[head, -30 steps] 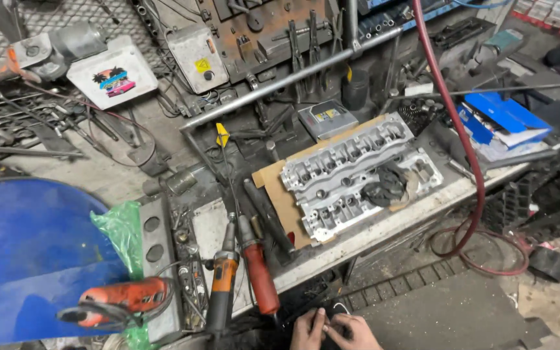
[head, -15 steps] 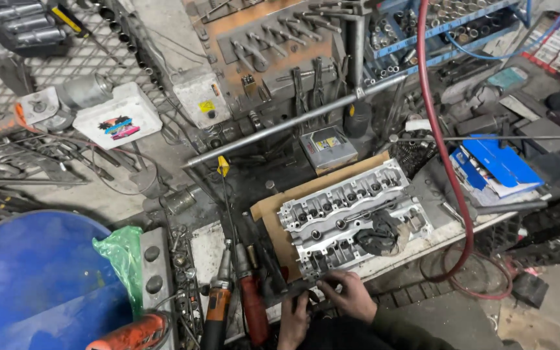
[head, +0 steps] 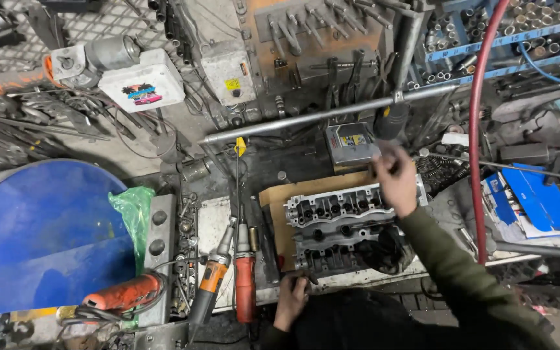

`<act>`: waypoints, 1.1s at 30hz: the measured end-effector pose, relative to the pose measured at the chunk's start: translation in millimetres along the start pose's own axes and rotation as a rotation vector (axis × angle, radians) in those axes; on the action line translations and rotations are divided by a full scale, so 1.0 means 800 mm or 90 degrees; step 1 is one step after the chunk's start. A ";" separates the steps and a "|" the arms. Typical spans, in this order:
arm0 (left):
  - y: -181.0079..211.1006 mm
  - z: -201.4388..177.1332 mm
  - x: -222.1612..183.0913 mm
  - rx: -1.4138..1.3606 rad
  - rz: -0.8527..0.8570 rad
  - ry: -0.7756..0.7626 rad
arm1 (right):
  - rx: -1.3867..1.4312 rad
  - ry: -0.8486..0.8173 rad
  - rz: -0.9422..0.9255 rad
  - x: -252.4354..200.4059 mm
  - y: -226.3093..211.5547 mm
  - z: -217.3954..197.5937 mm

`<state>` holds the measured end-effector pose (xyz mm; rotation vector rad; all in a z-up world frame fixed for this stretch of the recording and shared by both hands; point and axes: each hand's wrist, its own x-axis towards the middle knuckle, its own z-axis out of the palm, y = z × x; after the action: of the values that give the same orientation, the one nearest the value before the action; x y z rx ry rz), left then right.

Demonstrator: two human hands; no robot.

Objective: The person works at a cluttered workshop bench with an engine cylinder head, handling a long coil spring and a thin metal rod. They thread the rod through the spring, manipulate the spring along the rod by hand, and finally hold the spring-and-rod assembly against a running bench grinder.

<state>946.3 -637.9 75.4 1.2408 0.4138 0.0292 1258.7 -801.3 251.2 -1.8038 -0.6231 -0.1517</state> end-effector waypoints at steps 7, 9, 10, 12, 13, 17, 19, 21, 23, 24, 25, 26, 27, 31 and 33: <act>0.004 0.021 0.017 0.159 0.015 0.210 | -0.005 0.207 -0.217 0.218 -0.045 -0.062; 0.030 0.033 0.016 0.200 0.079 0.234 | 0.024 0.220 -0.232 0.240 -0.034 -0.057; 0.044 0.039 0.018 0.240 0.140 0.253 | 0.048 0.234 -0.245 0.254 -0.030 -0.054; 0.045 0.044 0.020 0.248 0.192 0.266 | 0.053 0.224 -0.240 0.260 -0.032 -0.052; 0.044 0.046 0.018 0.262 0.239 0.273 | 0.054 0.218 -0.230 0.262 -0.033 -0.047; 0.066 0.064 0.018 0.194 0.099 0.281 | 0.031 0.197 -0.283 0.288 -0.009 -0.039; 0.065 0.069 0.020 0.197 0.073 0.272 | 0.029 0.217 -0.329 0.298 -0.003 -0.038; 0.062 0.072 0.021 0.166 0.057 0.267 | 0.027 0.220 -0.326 0.295 -0.016 -0.039; 0.058 0.075 0.020 0.133 0.039 0.267 | 0.027 0.217 -0.323 0.298 -0.029 -0.039; 0.056 0.077 0.018 0.130 0.048 0.270 | -0.003 0.221 -0.408 0.301 -0.036 -0.040; 0.053 0.074 0.012 0.131 0.055 0.272 | -0.032 0.228 -0.489 0.299 -0.042 -0.040; 0.052 0.072 0.006 0.131 0.048 0.279 | -0.026 0.222 -0.483 0.306 -0.029 -0.035; 0.053 0.072 0.004 0.116 0.039 0.267 | -0.035 0.226 -0.453 0.312 -0.017 -0.037; 0.068 0.059 0.014 0.031 -0.029 0.273 | -0.171 0.272 -0.452 0.317 -0.013 -0.039; 0.068 0.057 0.015 0.031 -0.018 0.253 | -0.150 0.269 -0.458 0.317 -0.023 -0.043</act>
<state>983.0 -658.1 133.5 1.2771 0.7801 0.2463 1472.9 -744.3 381.3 -1.6180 -0.9442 -1.0983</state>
